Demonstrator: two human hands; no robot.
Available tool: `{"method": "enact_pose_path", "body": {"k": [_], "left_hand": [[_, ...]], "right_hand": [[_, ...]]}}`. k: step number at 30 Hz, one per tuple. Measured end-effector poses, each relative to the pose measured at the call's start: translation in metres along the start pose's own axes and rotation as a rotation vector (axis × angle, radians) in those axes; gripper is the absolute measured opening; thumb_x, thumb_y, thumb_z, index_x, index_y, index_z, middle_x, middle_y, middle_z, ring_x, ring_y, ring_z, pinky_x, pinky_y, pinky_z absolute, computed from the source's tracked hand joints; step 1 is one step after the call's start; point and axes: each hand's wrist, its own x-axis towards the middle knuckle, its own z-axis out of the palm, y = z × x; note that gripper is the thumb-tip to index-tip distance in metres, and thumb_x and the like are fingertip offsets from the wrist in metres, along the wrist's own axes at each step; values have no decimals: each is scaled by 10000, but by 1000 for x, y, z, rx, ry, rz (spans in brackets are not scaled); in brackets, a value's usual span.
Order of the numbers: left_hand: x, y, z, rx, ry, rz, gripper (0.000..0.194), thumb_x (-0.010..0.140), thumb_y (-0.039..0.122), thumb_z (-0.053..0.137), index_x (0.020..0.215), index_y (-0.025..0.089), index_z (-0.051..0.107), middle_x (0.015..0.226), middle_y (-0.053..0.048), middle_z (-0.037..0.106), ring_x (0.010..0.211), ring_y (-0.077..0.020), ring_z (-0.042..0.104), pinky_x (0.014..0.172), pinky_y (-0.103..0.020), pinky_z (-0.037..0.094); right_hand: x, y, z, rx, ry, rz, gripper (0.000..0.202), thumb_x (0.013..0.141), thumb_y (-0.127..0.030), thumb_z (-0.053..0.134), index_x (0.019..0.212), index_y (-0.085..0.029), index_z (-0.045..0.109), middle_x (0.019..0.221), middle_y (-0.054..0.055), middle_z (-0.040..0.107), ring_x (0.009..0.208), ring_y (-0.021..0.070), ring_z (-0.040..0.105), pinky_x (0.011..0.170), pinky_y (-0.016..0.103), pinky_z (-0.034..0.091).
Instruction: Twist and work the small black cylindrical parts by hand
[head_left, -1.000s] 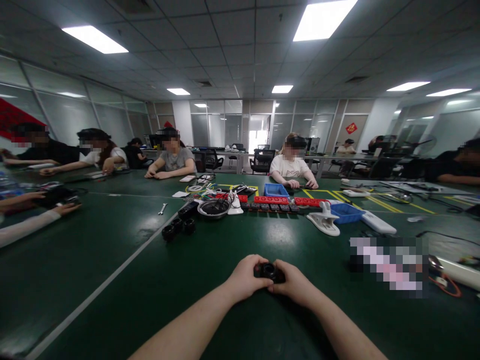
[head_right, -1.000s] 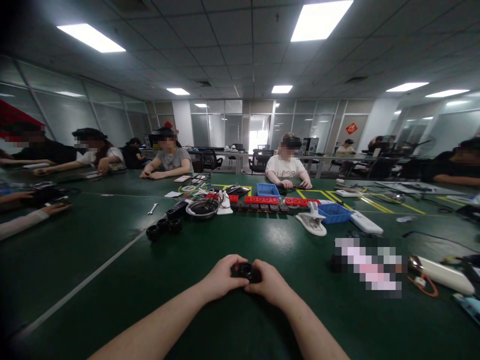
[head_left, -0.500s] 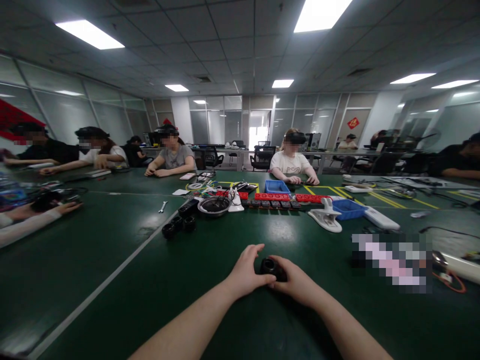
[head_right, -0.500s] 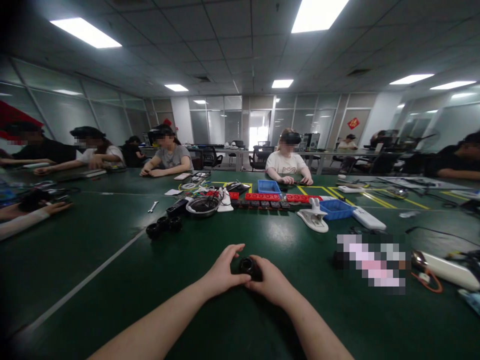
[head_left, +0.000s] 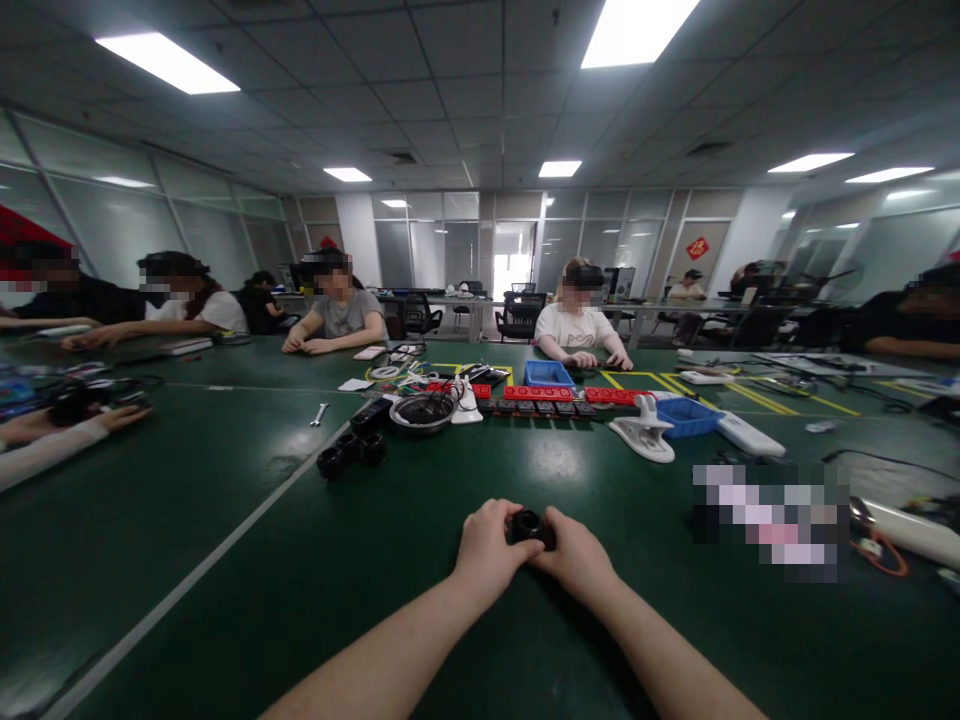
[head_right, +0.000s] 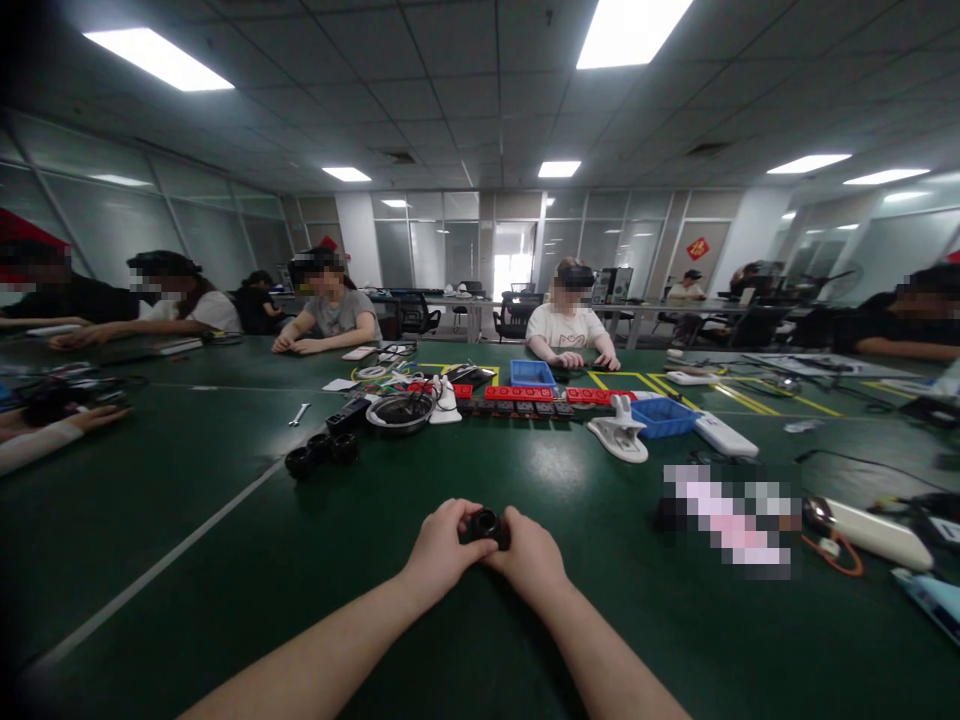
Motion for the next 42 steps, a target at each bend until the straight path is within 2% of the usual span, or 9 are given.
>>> {"method": "enact_pose_path", "body": {"k": [5, 14, 19, 23, 28, 30, 34, 40, 42], "left_hand": [[3, -5, 0, -55, -14, 17, 374, 601, 254, 697, 946, 180, 574, 920, -36, 548, 814, -182, 517, 725, -280, 411], [6, -2, -24, -111, -270, 234, 409, 653, 236, 658, 1054, 217, 578, 937, -33, 572, 867, -191, 527, 764, -282, 409], [6, -3, -25, -138, -352, 265, 446, 649, 230, 663, 1084, 219, 564, 1000, -38, 568, 901, -194, 524, 776, -281, 403], [6, -3, -23, -122, -347, 246, 433, 624, 255, 686, 1042, 215, 584, 938, -28, 570, 833, -182, 524, 726, -270, 406], [2, 0, -14, -77, -233, 134, 384, 578, 264, 711, 935, 184, 597, 841, -16, 545, 748, -168, 505, 659, -256, 396], [0, 1, -8, -47, -157, 64, 369, 573, 270, 710, 907, 177, 584, 847, -17, 534, 736, -164, 500, 646, -254, 392], [-2, 0, -1, 23, -34, 13, 353, 576, 296, 705, 876, 173, 566, 857, -23, 530, 767, -177, 494, 658, -265, 385], [3, -2, -13, -54, -186, 119, 339, 620, 258, 673, 936, 190, 573, 903, -21, 528, 790, -165, 504, 705, -264, 404], [5, -3, -17, -77, -249, 162, 350, 640, 252, 659, 975, 201, 573, 920, -22, 531, 812, -169, 507, 723, -266, 405]], "right_hand": [[-3, -4, 5, -44, 69, -4, 264, 656, -389, 604, 767, -192, 466, 719, 16, 555, 625, 161, 515, 504, 237, 294], [0, 16, -14, 451, -189, -156, 596, 607, -174, 639, 1156, -136, 411, 994, 69, 547, 840, 191, 541, 733, 305, 414], [2, 19, -16, 511, -319, -239, 311, 625, -181, 626, 926, -123, 574, 846, 31, 582, 788, 185, 535, 696, 282, 411], [2, 19, -16, 403, -304, -182, 269, 598, -213, 663, 838, -143, 565, 726, -11, 545, 676, 148, 502, 574, 230, 369], [0, 9, -8, 88, -99, -105, 363, 532, -384, 715, 715, -174, 482, 682, -15, 523, 611, 140, 474, 499, 220, 286], [-2, 1, -4, -39, -27, -74, 361, 572, -434, 674, 730, -182, 470, 693, 1, 536, 607, 151, 488, 498, 231, 280], [-6, -11, 1, -205, 40, -41, 229, 667, -342, 582, 796, -176, 492, 780, 49, 572, 704, 197, 538, 570, 264, 337], [-5, 4, -10, 151, -85, -199, 670, 601, -361, 667, 1185, -152, 412, 1117, 104, 514, 992, 236, 493, 824, 319, 372], [-3, 13, -15, 300, -173, -247, 646, 610, -299, 668, 1192, -160, 426, 1138, 89, 512, 1013, 223, 483, 857, 313, 361]]}}
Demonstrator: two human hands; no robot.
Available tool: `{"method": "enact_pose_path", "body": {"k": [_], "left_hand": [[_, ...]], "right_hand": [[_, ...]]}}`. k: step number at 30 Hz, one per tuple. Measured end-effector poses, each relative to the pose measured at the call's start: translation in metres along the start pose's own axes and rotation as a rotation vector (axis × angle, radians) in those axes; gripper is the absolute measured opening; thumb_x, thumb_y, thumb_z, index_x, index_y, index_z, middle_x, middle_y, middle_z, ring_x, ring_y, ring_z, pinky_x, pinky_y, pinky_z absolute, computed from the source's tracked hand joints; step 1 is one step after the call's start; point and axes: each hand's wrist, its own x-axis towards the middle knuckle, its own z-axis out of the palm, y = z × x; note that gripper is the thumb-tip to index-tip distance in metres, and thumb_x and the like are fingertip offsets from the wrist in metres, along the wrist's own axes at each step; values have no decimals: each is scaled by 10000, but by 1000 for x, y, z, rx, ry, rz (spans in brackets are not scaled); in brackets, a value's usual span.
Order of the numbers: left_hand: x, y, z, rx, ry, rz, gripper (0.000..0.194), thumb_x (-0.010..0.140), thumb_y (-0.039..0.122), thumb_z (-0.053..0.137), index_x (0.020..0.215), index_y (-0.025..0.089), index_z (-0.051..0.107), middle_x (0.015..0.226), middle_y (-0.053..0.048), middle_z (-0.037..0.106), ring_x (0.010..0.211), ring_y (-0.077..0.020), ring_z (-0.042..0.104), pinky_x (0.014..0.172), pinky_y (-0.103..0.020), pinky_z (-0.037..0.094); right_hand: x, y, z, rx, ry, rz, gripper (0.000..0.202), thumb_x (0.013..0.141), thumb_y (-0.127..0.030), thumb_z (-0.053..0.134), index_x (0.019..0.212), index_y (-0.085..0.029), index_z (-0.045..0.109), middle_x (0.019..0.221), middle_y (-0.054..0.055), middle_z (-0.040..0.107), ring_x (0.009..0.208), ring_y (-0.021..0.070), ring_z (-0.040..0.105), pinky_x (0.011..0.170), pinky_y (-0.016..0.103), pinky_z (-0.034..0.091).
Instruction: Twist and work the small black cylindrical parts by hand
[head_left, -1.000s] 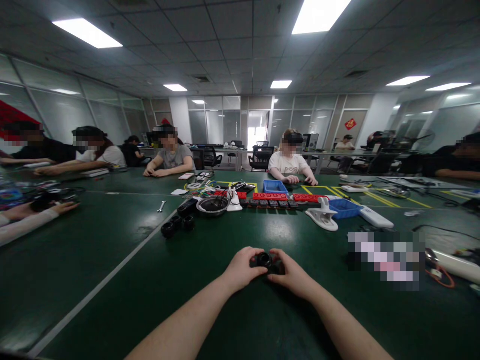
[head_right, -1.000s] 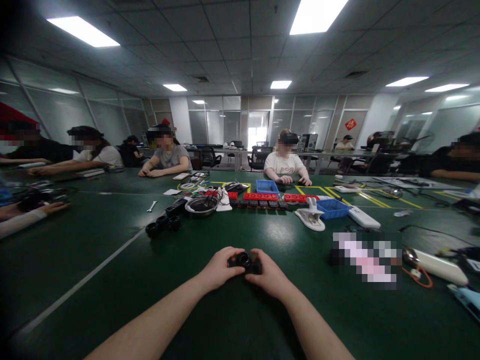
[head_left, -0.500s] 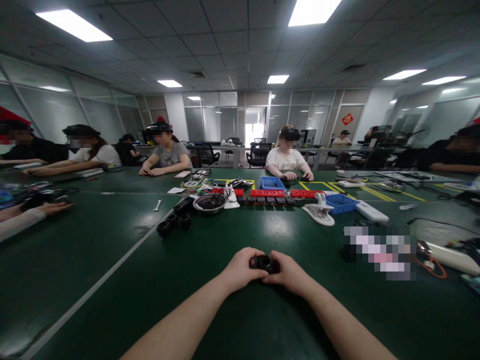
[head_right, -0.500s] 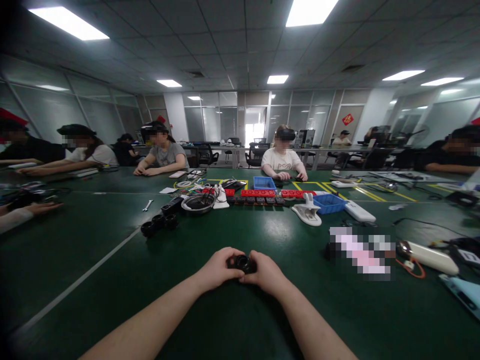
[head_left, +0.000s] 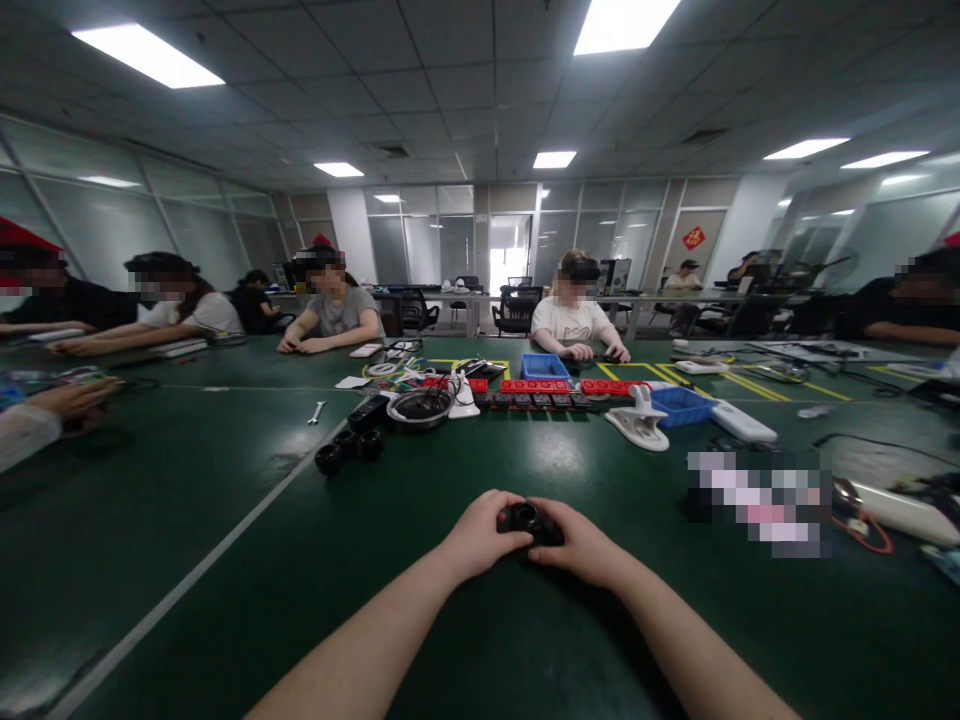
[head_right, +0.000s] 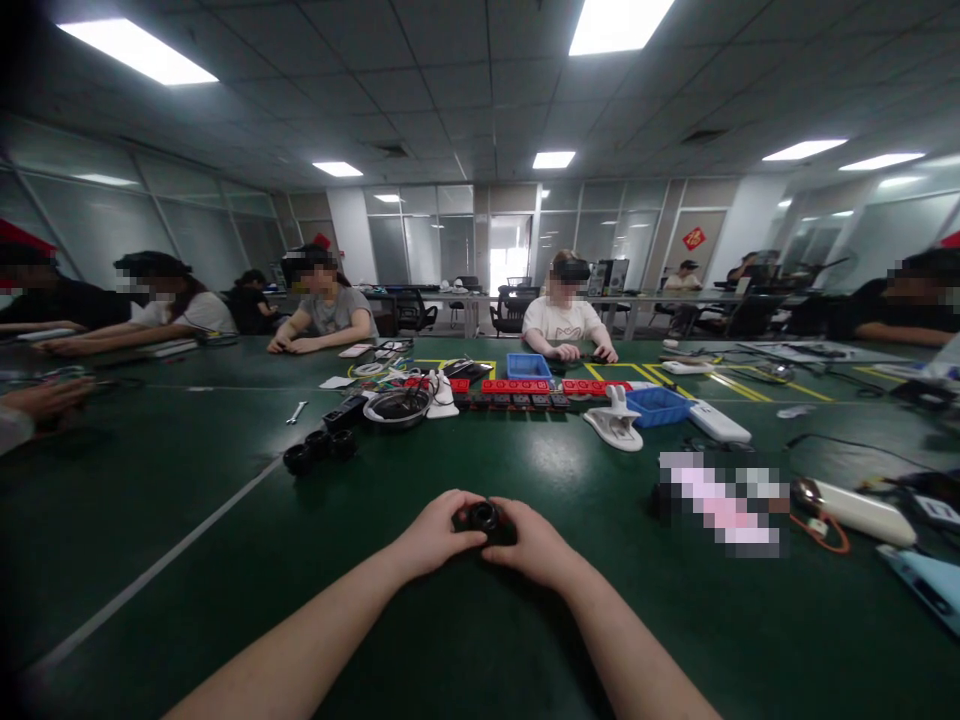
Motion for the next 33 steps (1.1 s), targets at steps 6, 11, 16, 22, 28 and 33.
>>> {"method": "enact_pose_path", "body": {"k": [6, 11, 16, 22, 28, 33], "left_hand": [[0, -2, -3, -3, -35, 60, 387, 656, 251, 645, 1032, 210, 562, 919, -25, 536, 803, -173, 508, 707, -269, 399], [-1, 1, 6, 25, 53, -11, 366, 625, 248, 669, 973, 196, 570, 892, -21, 530, 772, -163, 505, 680, -257, 398], [1, 1, 19, 104, 246, -152, 314, 608, 284, 682, 874, 186, 545, 866, -18, 527, 764, -172, 511, 653, -262, 393], [3, -4, 16, 65, 219, -87, 309, 627, 224, 661, 910, 183, 545, 895, -31, 525, 809, -179, 505, 702, -274, 395], [-1, -1, 3, -13, 53, 32, 357, 637, 200, 650, 981, 190, 556, 955, -35, 538, 852, -174, 513, 726, -259, 405], [-2, 0, -1, -19, -8, 54, 356, 648, 221, 644, 992, 190, 553, 966, -43, 534, 875, -193, 506, 747, -283, 403]], "right_hand": [[2, 4, -4, 35, -39, 37, 275, 616, -191, 641, 884, -146, 598, 843, 39, 588, 793, 198, 538, 692, 282, 399], [5, 1, 5, -79, 41, 116, 217, 614, -273, 652, 759, -168, 530, 729, 5, 576, 677, 160, 525, 565, 234, 355], [10, -10, 20, -365, 199, 283, 219, 640, -332, 602, 742, -183, 479, 701, 23, 578, 616, 169, 529, 498, 237, 293], [10, -17, 23, -419, 213, 282, 286, 676, -392, 569, 854, -175, 518, 779, 69, 610, 703, 218, 571, 564, 268, 349], [2, 4, 7, -55, 75, 57, 581, 605, -271, 662, 1146, -193, 465, 1054, 71, 572, 927, 222, 537, 776, 308, 401], [2, 7, 0, 58, 6, -37, 491, 595, -122, 609, 1076, -188, 541, 1005, 55, 587, 903, 220, 533, 787, 315, 400]]}}
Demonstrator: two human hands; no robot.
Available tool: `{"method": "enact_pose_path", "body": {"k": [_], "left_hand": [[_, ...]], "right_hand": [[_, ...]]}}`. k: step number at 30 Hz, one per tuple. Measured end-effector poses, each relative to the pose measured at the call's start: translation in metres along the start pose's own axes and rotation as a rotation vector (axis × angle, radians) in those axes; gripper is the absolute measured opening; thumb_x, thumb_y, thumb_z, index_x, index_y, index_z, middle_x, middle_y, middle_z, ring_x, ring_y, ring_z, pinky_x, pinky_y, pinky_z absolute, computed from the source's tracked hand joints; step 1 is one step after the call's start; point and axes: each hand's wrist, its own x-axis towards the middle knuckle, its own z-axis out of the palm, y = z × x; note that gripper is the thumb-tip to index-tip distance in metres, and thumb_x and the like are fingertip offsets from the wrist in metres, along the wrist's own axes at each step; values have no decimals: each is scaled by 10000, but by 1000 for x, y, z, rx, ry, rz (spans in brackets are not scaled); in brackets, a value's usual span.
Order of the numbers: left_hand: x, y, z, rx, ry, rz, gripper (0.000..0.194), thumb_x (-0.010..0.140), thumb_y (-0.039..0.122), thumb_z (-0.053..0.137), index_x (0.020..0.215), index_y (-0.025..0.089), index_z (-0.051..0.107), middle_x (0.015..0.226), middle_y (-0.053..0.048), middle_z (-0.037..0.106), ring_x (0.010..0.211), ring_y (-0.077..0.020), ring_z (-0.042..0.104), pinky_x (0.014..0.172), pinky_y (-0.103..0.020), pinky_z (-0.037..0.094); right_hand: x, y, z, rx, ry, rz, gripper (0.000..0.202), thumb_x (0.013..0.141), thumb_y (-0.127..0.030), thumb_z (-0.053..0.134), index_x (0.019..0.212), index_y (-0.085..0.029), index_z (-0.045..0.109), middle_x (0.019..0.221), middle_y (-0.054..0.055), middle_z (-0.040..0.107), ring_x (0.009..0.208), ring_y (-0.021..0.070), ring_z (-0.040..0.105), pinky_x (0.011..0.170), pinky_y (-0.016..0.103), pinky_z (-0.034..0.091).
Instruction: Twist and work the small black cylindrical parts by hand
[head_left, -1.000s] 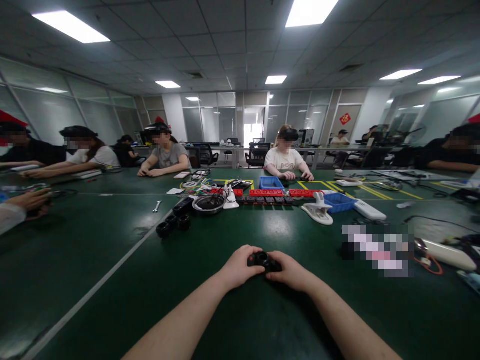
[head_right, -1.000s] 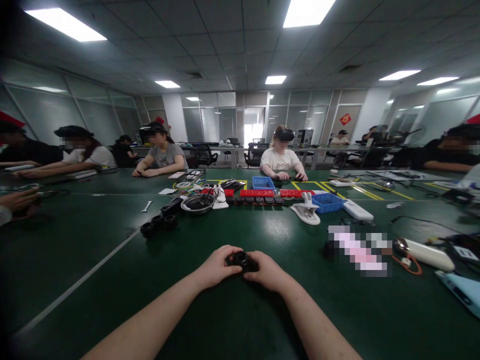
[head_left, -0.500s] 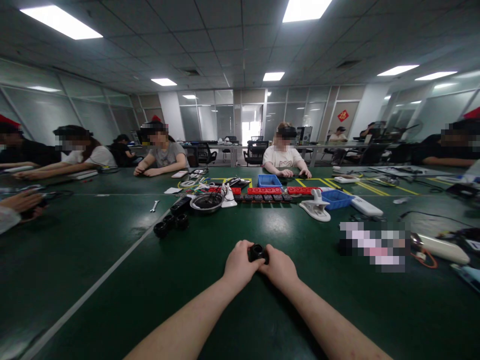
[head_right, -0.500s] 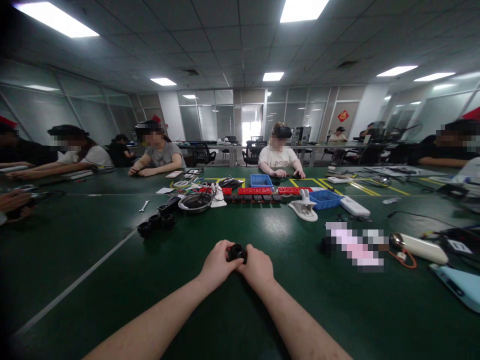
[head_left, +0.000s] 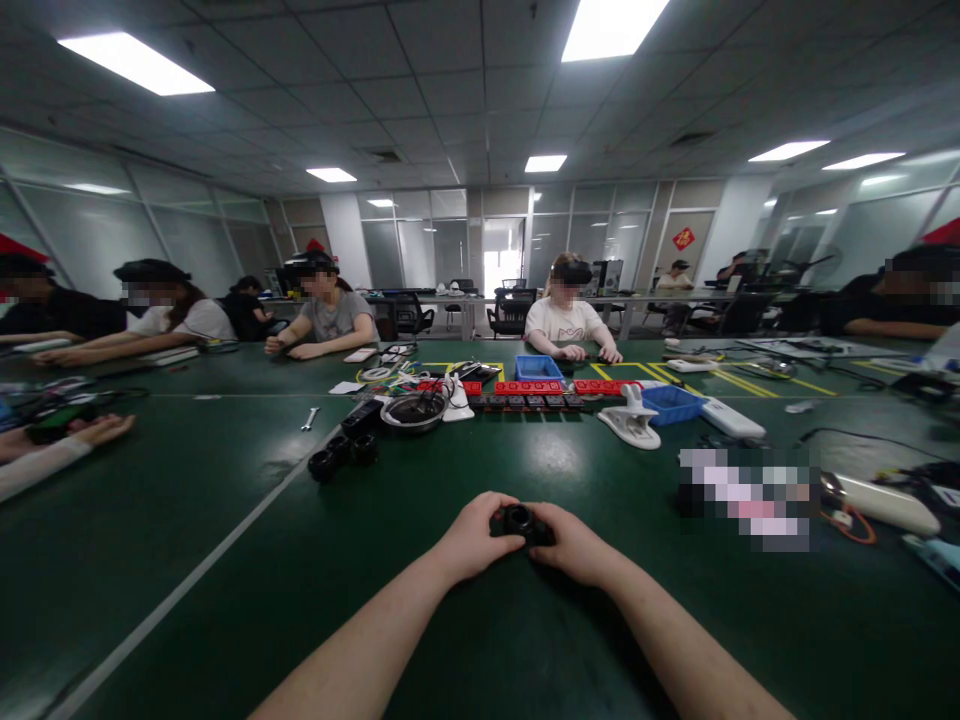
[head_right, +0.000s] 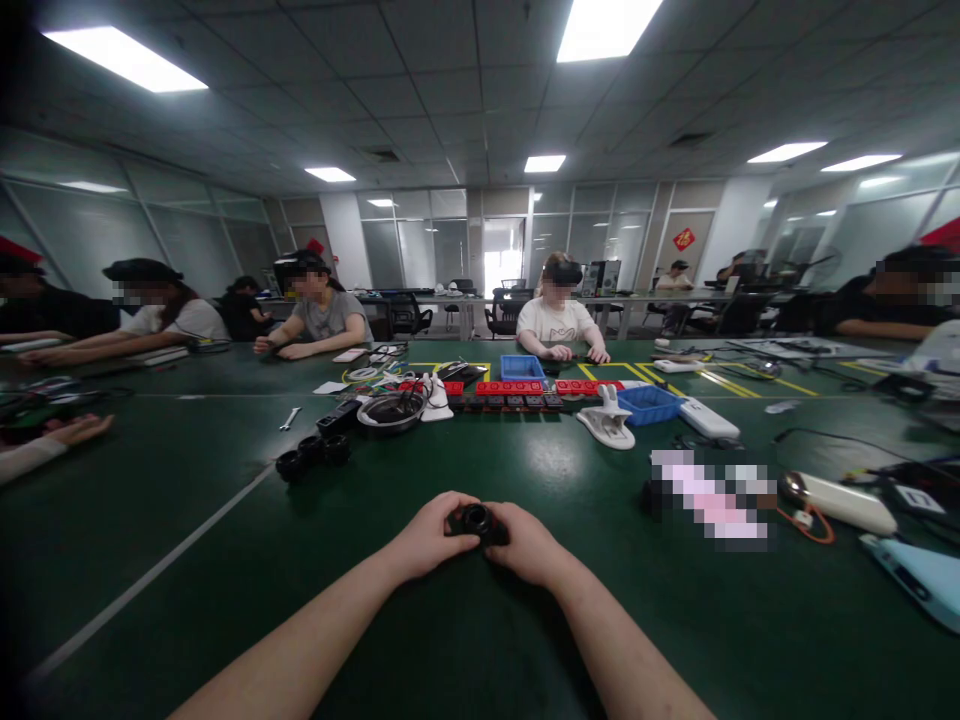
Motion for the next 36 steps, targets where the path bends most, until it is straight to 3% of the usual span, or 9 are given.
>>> {"method": "enact_pose_path", "body": {"k": [8, 14, 19, 23, 26, 29, 36], "left_hand": [[0, 1, 0, 9, -6, -11, 352, 624, 235, 669, 954, 184, 558, 921, -28, 513, 824, -173, 500, 718, -267, 404], [0, 0, 16, 79, 154, -115, 340, 609, 236, 681, 918, 191, 547, 919, -24, 503, 831, -177, 495, 724, -274, 401], [0, -3, 18, 113, 205, -101, 324, 637, 234, 661, 934, 196, 537, 955, -36, 510, 914, -199, 486, 785, -299, 388], [0, -6, 14, 82, 220, -42, 455, 571, 270, 719, 980, 198, 533, 970, -39, 514, 946, -206, 478, 816, -312, 383], [1, -7, 12, 95, 235, -35, 426, 551, 278, 735, 930, 193, 558, 924, -33, 532, 902, -204, 497, 787, -312, 394], [2, -6, 8, 93, 197, -24, 354, 586, 248, 714, 912, 197, 584, 906, -33, 554, 890, -200, 512, 788, -307, 398], [2, -2, -8, 6, -14, 78, 424, 634, 238, 690, 1045, 226, 589, 972, -33, 577, 903, -183, 530, 798, -283, 408]], "right_hand": [[2, 0, -2, -33, -52, 76, 256, 599, -163, 643, 847, -154, 579, 794, 9, 582, 732, 168, 529, 627, 239, 383], [5, -6, 10, -306, 99, 181, 241, 621, -326, 646, 708, -172, 482, 698, 0, 540, 621, 140, 487, 521, 219, 301], [5, -14, 17, -411, 162, 237, 225, 660, -352, 609, 717, -174, 484, 714, 18, 543, 630, 145, 493, 526, 229, 283], [2, -13, 10, -297, 131, 213, 335, 581, -375, 681, 768, -159, 506, 765, 34, 556, 691, 170, 512, 578, 243, 343], [0, -7, 6, -145, 93, 109, 438, 575, -296, 693, 949, -155, 514, 908, 50, 570, 813, 190, 525, 674, 267, 385], [1, -1, 2, -42, 42, 82, 467, 617, -215, 651, 1053, -151, 494, 943, 52, 577, 825, 183, 530, 705, 275, 399], [3, -2, -9, 70, -93, 89, 358, 631, -140, 610, 984, -144, 555, 842, 18, 592, 740, 159, 529, 655, 254, 405]]}}
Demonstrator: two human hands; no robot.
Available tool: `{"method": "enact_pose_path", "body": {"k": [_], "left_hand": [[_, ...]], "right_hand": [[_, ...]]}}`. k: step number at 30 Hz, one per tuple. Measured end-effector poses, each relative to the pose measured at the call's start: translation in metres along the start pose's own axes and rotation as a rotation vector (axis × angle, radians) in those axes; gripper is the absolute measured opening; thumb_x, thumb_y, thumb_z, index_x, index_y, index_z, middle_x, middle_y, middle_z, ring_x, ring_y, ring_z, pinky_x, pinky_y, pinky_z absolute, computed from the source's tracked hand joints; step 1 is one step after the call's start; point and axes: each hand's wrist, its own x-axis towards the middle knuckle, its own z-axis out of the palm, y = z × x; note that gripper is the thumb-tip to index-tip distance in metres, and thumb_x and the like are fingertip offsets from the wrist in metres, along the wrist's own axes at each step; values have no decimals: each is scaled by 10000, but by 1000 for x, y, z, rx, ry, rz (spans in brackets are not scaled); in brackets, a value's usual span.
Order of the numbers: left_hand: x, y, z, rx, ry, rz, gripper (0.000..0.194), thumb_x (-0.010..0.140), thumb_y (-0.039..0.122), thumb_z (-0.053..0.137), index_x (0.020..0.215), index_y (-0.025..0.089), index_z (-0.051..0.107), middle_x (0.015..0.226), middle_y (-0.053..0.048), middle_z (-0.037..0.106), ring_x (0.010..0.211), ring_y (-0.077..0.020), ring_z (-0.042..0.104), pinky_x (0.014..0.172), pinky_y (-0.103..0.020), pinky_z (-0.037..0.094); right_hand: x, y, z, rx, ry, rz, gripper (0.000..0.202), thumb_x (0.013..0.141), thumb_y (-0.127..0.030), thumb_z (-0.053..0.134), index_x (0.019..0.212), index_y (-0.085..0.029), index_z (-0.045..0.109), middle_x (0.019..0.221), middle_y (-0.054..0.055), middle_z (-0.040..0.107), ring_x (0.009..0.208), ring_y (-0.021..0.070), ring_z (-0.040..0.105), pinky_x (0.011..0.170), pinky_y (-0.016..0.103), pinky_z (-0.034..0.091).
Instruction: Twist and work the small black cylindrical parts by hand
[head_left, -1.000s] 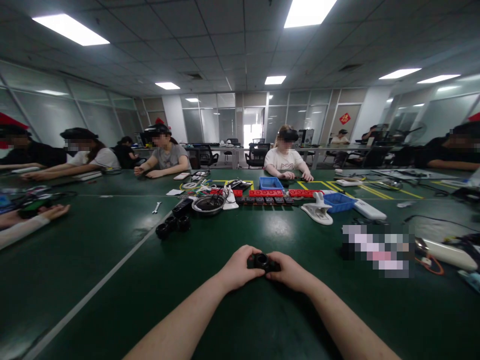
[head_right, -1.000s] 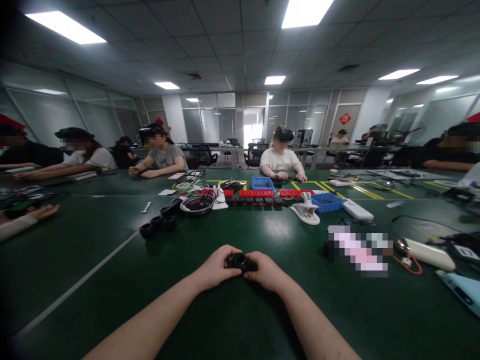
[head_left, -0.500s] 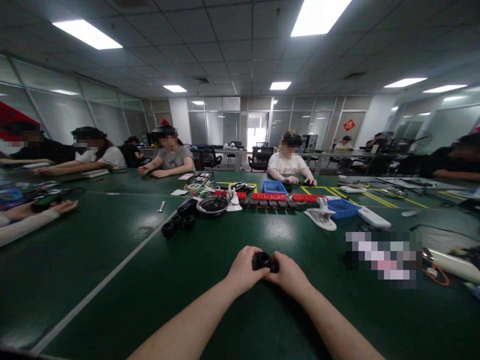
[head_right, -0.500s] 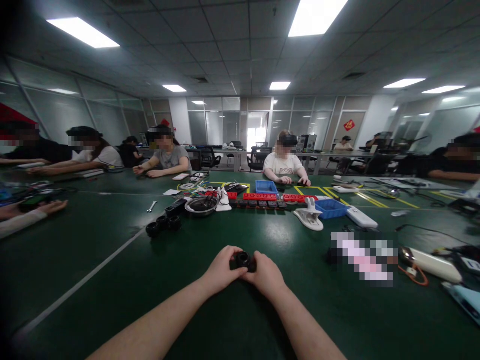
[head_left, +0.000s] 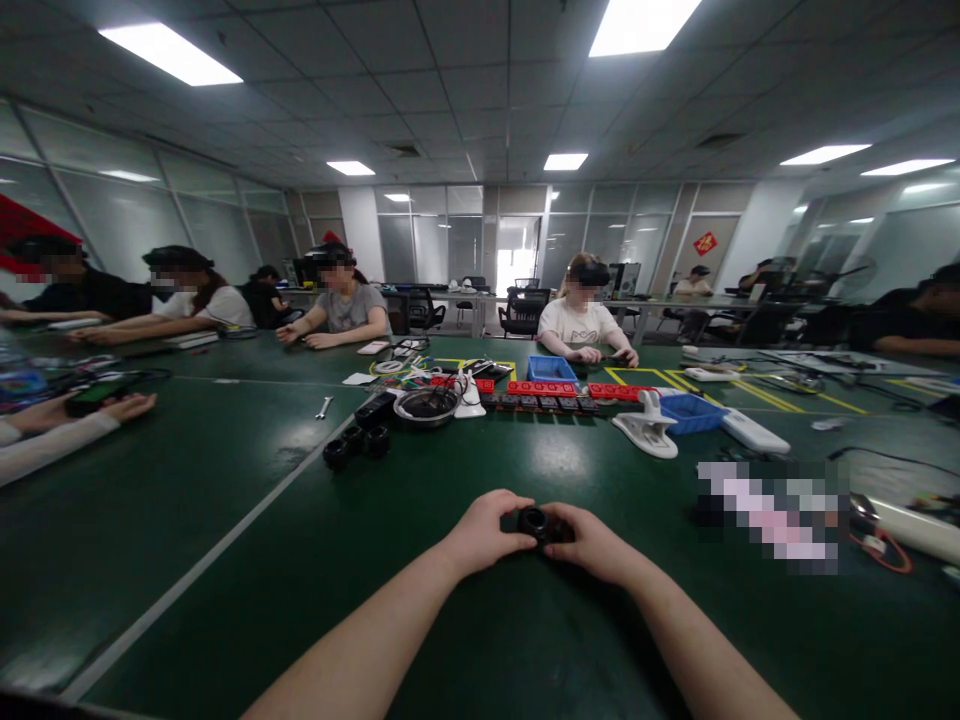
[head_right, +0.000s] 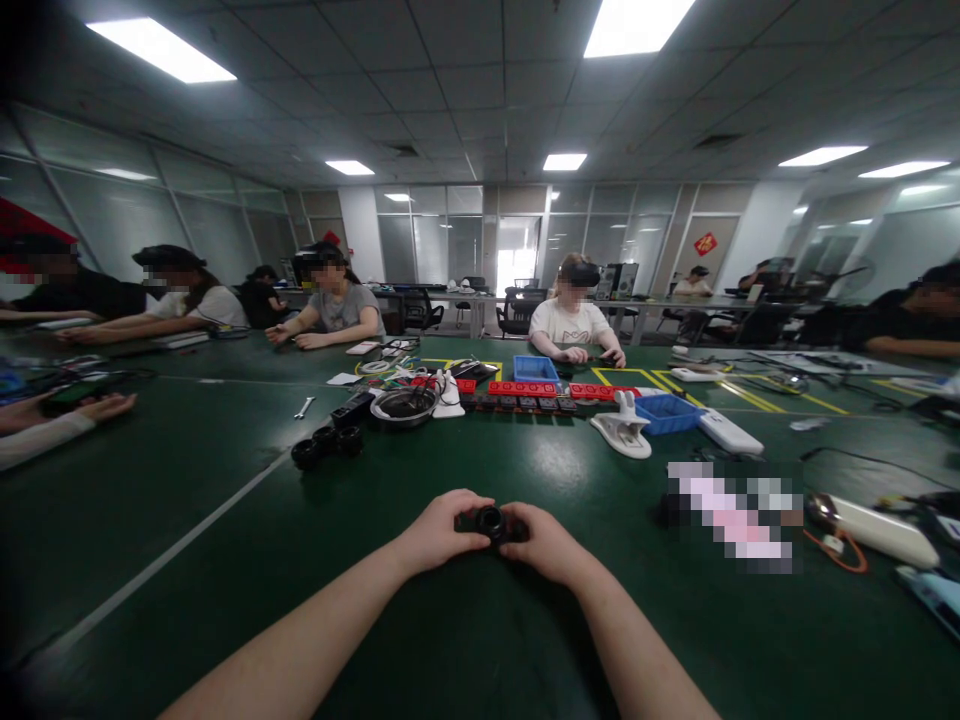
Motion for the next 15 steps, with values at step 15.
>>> {"method": "enact_pose_path", "body": {"k": [15], "left_hand": [[5, -1, 24, 48, 251, -250, 368, 559, 215, 721, 901, 172, 593, 868, -20, 547, 766, -163, 513, 693, -267, 412]], "right_hand": [[8, -7, 27, -530, 288, 191, 302, 654, -436, 610, 758, -183, 485, 721, 33, 583, 642, 185, 544, 512, 241, 303]]}}
